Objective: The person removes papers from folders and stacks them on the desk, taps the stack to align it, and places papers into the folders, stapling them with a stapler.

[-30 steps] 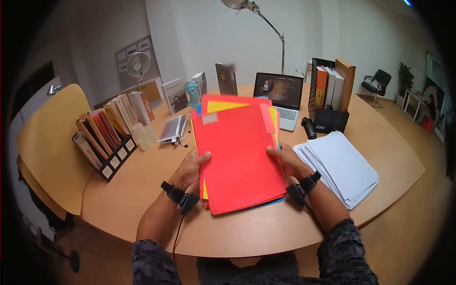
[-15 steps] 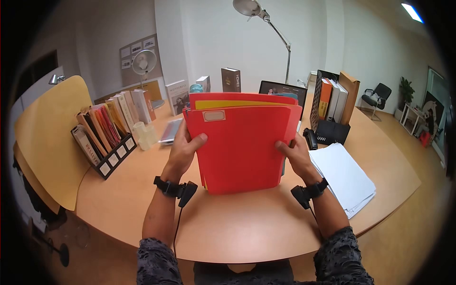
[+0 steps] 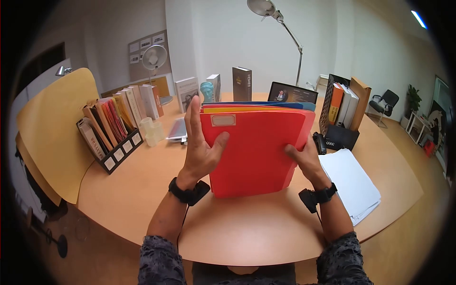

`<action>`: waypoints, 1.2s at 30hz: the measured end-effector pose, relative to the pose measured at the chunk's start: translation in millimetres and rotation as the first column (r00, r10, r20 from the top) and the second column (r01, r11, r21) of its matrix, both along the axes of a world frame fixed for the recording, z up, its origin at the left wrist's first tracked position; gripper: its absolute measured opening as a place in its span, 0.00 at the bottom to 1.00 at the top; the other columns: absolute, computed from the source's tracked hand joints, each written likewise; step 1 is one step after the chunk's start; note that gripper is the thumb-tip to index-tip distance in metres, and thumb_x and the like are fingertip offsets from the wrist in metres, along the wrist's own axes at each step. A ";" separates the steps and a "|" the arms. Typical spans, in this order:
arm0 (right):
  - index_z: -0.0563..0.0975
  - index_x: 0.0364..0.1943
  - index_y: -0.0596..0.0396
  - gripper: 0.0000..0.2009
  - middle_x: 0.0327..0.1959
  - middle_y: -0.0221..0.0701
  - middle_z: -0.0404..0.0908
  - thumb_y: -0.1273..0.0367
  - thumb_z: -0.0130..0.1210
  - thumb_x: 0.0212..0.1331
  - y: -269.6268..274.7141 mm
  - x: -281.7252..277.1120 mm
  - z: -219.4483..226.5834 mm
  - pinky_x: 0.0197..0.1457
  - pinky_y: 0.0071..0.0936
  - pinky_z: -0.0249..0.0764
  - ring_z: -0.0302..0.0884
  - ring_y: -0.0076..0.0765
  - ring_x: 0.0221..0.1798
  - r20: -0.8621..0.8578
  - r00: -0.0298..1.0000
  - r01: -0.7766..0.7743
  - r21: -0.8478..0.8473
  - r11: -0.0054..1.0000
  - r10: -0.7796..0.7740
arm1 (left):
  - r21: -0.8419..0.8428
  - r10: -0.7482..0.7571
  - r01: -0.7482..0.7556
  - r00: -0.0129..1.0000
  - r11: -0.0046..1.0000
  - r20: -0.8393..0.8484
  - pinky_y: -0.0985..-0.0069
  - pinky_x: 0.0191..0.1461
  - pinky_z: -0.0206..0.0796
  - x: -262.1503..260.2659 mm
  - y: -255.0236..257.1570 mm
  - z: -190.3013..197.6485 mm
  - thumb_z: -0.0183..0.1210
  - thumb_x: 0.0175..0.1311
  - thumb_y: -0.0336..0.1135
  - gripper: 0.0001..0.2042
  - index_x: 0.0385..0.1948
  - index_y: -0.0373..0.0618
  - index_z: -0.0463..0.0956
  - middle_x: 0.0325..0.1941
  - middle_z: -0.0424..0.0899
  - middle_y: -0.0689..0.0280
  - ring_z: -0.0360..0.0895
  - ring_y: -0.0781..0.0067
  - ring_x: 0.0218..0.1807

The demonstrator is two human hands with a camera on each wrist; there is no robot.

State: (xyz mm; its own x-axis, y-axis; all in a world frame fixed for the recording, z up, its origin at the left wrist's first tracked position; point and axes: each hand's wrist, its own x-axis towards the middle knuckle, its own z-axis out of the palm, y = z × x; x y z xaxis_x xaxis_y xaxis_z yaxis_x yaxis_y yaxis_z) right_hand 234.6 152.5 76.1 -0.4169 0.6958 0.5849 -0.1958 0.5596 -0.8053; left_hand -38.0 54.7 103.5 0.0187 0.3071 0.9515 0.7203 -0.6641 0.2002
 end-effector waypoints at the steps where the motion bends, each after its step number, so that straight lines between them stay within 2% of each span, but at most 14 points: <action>1: 0.56 0.68 0.58 0.45 0.61 0.38 0.70 0.53 0.70 0.52 0.4 0.5 0.1 0.66 0.35 0.69 0.69 0.37 0.65 -0.001 1.000 -0.007 -0.003 1.000 0.007 | -0.003 0.007 -0.007 1.000 1.000 -0.001 0.62 0.75 0.52 -2.0 -2.1 2.6 0.60 0.64 0.31 0.44 0.76 0.50 0.35 0.75 0.51 0.52 0.50 0.58 0.76; 3: 0.56 0.68 0.59 0.46 0.60 0.39 0.70 0.52 0.71 0.51 -0.1 0.8 0.5 0.65 0.35 0.70 0.70 0.38 0.64 -0.031 0.998 0.061 0.043 0.997 -0.060 | 0.005 0.110 -0.111 0.987 0.994 -0.116 0.61 0.77 0.48 -5.9 -8.4 6.4 0.59 0.62 0.26 0.40 0.75 0.48 0.44 0.76 0.50 0.53 0.45 0.54 0.78; 4: 0.56 0.68 0.59 0.46 0.60 0.39 0.70 0.52 0.71 0.51 -4.0 -0.2 4.4 0.65 0.35 0.70 0.70 0.38 0.64 -0.029 0.998 0.053 0.040 0.998 -0.052 | 0.002 0.118 -0.119 0.986 0.993 -0.114 0.61 0.77 0.48 -6.4 -12.0 8.1 0.59 0.62 0.26 0.40 0.75 0.48 0.44 0.76 0.50 0.53 0.45 0.54 0.78; 6: 0.57 0.67 0.59 0.47 0.59 0.40 0.72 0.51 0.71 0.49 -10.9 -1.0 14.1 0.63 0.34 0.72 0.71 0.38 0.62 -0.057 0.994 0.104 0.137 0.985 -0.096 | -0.092 0.082 -0.090 0.993 0.992 -0.090 0.61 0.78 0.47 -6.1 -16.0 11.3 0.58 0.61 0.24 0.37 0.73 0.47 0.52 0.76 0.51 0.54 0.46 0.53 0.78; 9: 0.58 0.66 0.59 0.44 0.57 0.39 0.72 0.53 0.70 0.52 -4.2 -0.8 6.7 0.63 0.33 0.72 0.72 0.36 0.62 -0.045 0.997 0.072 0.110 0.991 -0.067 | -0.164 0.039 -0.043 0.999 0.986 -0.027 0.61 0.77 0.48 -7.8 -13.1 10.0 0.57 0.62 0.23 0.33 0.71 0.46 0.56 0.76 0.51 0.54 0.48 0.53 0.77; 10: 0.59 0.66 0.59 0.42 0.57 0.39 0.72 0.54 0.70 0.53 -1.9 -0.8 3.5 0.62 0.33 0.72 0.72 0.35 0.61 -0.039 0.998 0.043 0.074 0.996 -0.040 | -0.164 0.038 -0.042 0.999 0.986 -0.028 0.61 0.77 0.48 -2.5 -11.9 8.3 0.57 0.62 0.23 0.33 0.71 0.46 0.56 0.76 0.51 0.54 0.48 0.53 0.77; 12: 0.59 0.65 0.59 0.42 0.57 0.38 0.72 0.55 0.70 0.53 -0.7 -1.8 1.2 0.62 0.33 0.72 0.72 0.35 0.61 -0.035 0.999 0.041 0.066 0.997 -0.039 | -0.041 0.077 -0.076 0.997 0.996 0.029 0.63 0.75 0.54 10.8 -9.4 4.9 0.55 0.64 0.22 0.29 0.69 0.45 0.60 0.75 0.52 0.54 0.52 0.56 0.76; 15: 0.60 0.65 0.60 0.41 0.57 0.38 0.72 0.54 0.70 0.53 -4.3 -0.8 5.2 0.62 0.33 0.72 0.72 0.34 0.60 -0.023 0.999 0.051 0.066 0.996 -0.050 | -0.045 0.022 -0.016 0.990 0.999 0.136 0.65 0.73 0.59 -2.2 0.3 -2.6 0.55 0.66 0.23 0.27 0.67 0.44 0.62 0.74 0.54 0.56 0.56 0.58 0.75; 19: 0.60 0.65 0.60 0.45 0.57 0.39 0.72 0.46 0.68 0.52 1.0 -0.8 2.0 0.62 0.32 0.71 0.72 0.35 0.60 -0.048 0.998 0.050 0.079 0.996 -0.047 | -0.037 0.088 -0.085 0.994 0.996 0.071 0.67 0.70 0.65 -9.6 -1.1 -3.6 0.55 0.66 0.23 0.25 0.66 0.44 0.63 0.73 0.55 0.56 0.58 0.60 0.73; 24: 0.60 0.65 0.61 0.47 0.57 0.39 0.73 0.42 0.65 0.52 -2.4 -2.0 3.4 0.61 0.32 0.71 0.72 0.35 0.60 -0.015 0.998 0.055 0.095 0.994 -0.054 | -0.091 0.021 -0.010 0.992 0.996 0.122 0.68 0.66 0.70 -7.1 -5.8 -1.1 0.55 0.66 0.22 0.24 0.65 0.44 0.64 0.72 0.57 0.55 0.63 0.58 0.71; 28: 0.61 0.65 0.62 0.46 0.56 0.39 0.73 0.40 0.63 0.53 -1.1 0.8 2.0 0.61 0.32 0.70 0.72 0.35 0.60 -0.008 0.998 0.057 0.091 0.994 -0.056 | -0.045 -0.040 0.047 0.991 0.998 0.131 0.69 0.66 0.70 -7.3 -1.5 -2.7 0.53 0.67 0.22 0.24 0.66 0.44 0.63 0.73 0.56 0.52 0.62 0.57 0.72; 30: 0.61 0.65 0.62 0.45 0.56 0.39 0.73 0.40 0.62 0.55 0.2 1.3 -0.1 0.61 0.32 0.70 0.72 0.35 0.59 -0.018 0.998 0.056 0.085 0.995 -0.055 | -0.018 0.038 -0.037 0.998 0.999 0.057 0.69 0.66 0.70 -7.8 -1.1 -4.5 0.51 0.68 0.21 0.24 0.66 0.44 0.62 0.75 0.54 0.50 0.61 0.56 0.73; 34: 0.62 0.64 0.61 0.42 0.57 0.39 0.73 0.41 0.59 0.58 1.5 2.1 -3.5 0.60 0.31 0.70 0.72 0.34 0.58 -0.039 0.997 0.066 0.073 0.995 -0.063 | -0.031 0.039 -0.037 0.997 0.999 0.060 0.68 0.67 0.69 -7.4 -0.1 -5.7 0.49 0.68 0.21 0.24 0.66 0.45 0.62 0.75 0.54 0.48 0.61 0.55 0.73; 36: 0.63 0.64 0.61 0.41 0.56 0.39 0.73 0.41 0.58 0.59 1.9 1.9 -4.4 0.60 0.31 0.70 0.72 0.34 0.58 -0.039 0.997 0.076 0.074 0.994 -0.073 | -0.005 -0.055 0.056 0.994 0.998 0.099 0.69 0.66 0.69 -9.0 2.3 -7.6 0.49 0.69 0.21 0.23 0.65 0.45 0.62 0.75 0.55 0.48 0.62 0.56 0.72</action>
State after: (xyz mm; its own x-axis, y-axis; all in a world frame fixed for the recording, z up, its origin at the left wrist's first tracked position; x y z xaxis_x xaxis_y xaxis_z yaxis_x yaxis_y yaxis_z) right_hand 236.5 154.4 71.8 -0.3430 0.6774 0.6507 -0.1796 0.6327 -0.7533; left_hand -47.1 57.0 95.9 -0.0579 0.3155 0.9471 0.6591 -0.7005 0.2736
